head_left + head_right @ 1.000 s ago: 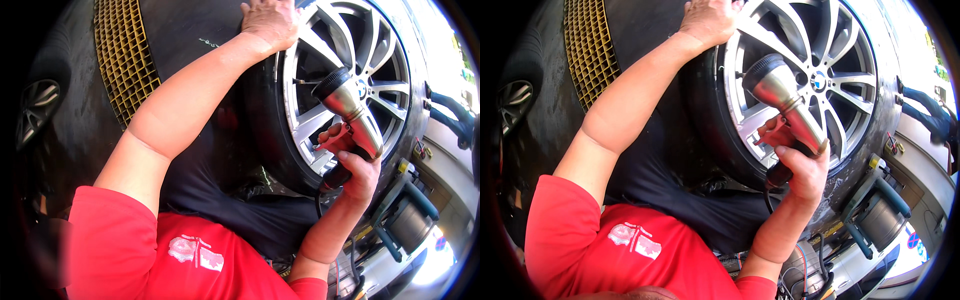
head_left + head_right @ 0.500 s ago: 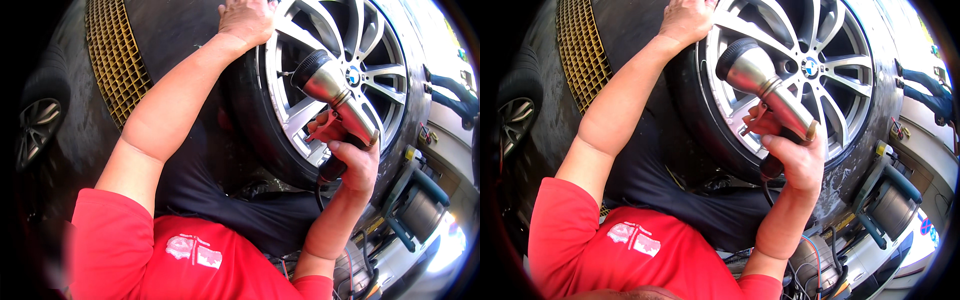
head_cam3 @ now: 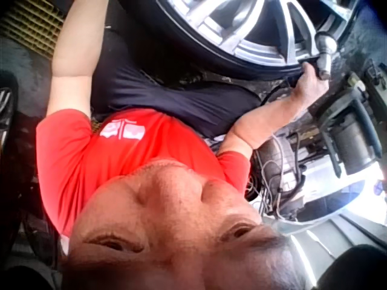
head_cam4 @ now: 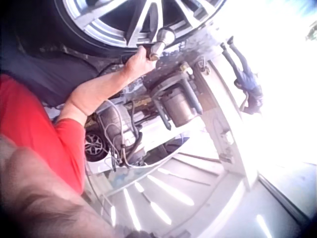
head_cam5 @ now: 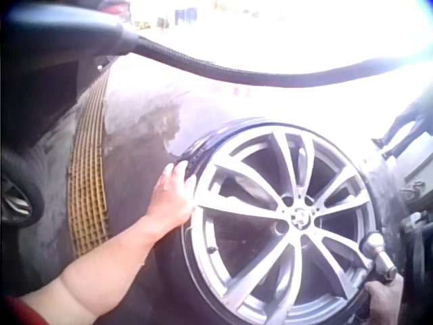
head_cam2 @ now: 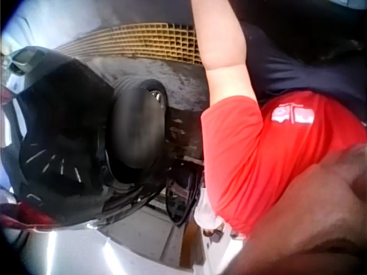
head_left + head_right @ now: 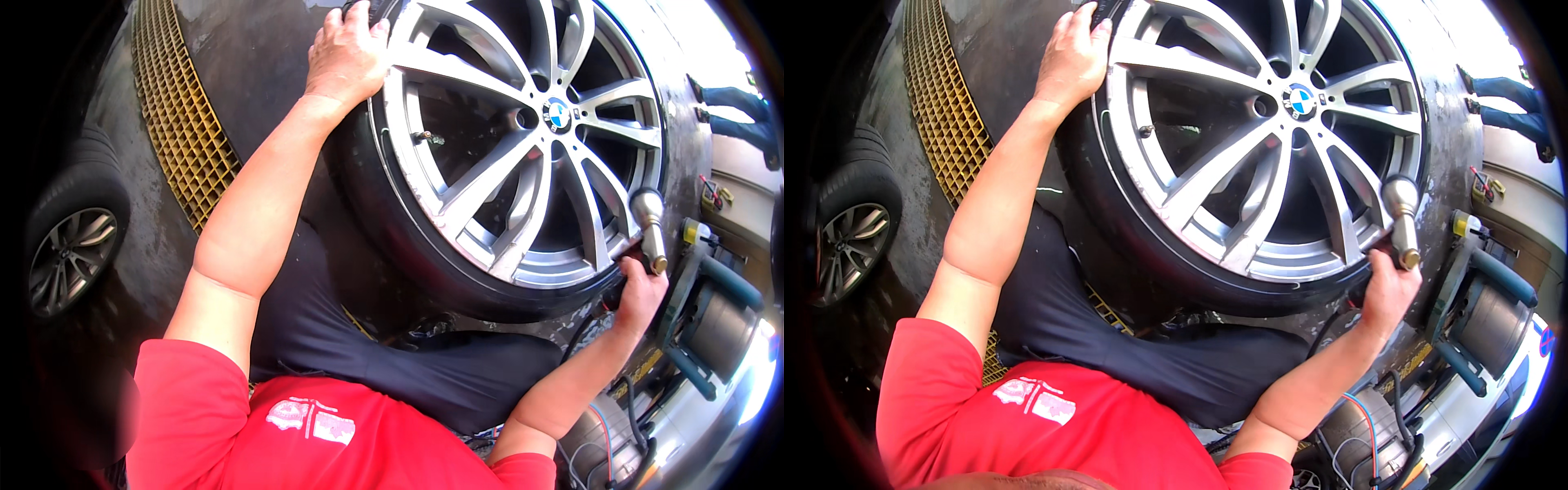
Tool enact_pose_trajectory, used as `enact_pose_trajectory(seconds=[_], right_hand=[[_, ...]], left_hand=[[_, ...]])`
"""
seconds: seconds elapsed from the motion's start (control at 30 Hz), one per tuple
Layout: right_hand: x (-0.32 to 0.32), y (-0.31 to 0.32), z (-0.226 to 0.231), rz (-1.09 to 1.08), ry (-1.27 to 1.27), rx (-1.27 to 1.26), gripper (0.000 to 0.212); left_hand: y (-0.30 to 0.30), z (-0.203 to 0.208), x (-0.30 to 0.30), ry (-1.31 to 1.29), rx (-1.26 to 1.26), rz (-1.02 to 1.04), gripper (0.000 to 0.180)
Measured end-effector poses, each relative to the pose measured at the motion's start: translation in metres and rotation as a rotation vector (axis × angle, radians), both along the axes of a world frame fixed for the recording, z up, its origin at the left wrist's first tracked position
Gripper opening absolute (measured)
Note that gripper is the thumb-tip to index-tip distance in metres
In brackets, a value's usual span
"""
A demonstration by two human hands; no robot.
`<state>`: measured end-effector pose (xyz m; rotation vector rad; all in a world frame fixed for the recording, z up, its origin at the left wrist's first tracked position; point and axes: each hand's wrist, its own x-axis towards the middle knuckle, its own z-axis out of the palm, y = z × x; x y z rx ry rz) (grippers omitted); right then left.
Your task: The person uses a high-pressure water spray nozzle to clean a detached car tire and wheel. They systematically rinse the tire tread, sidewall, and the multi-spoke alloy rim, rotating the tire to access different sections. The person also uses their hand to wipe the rim surface while spraying.
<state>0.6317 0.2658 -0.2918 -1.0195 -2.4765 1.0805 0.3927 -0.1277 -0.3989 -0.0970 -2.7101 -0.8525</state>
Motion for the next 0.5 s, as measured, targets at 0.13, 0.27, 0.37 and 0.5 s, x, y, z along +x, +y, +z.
enact_pose_trajectory(seconds=[0.13,0.27,0.37,0.5], right_hand=[[0.022,0.059,-0.017,-0.195,0.053,0.021,0.021],[0.045,0.097,-0.029,-0.247,0.01,0.023,0.021],[0.05,0.097,-0.035,-0.243,0.064,-0.068,0.024],[0.05,0.097,-0.034,-0.216,-0.001,-0.028,0.024]], left_hand=[[-0.013,-0.016,-0.009,0.1,-0.059,-0.057,0.046],[-0.011,-0.022,-0.013,0.026,-0.035,-0.026,0.047],[-0.004,-0.013,-0.009,-0.036,-0.05,0.013,0.048],[-0.007,-0.013,-0.01,-0.014,-0.062,-0.02,0.048]])
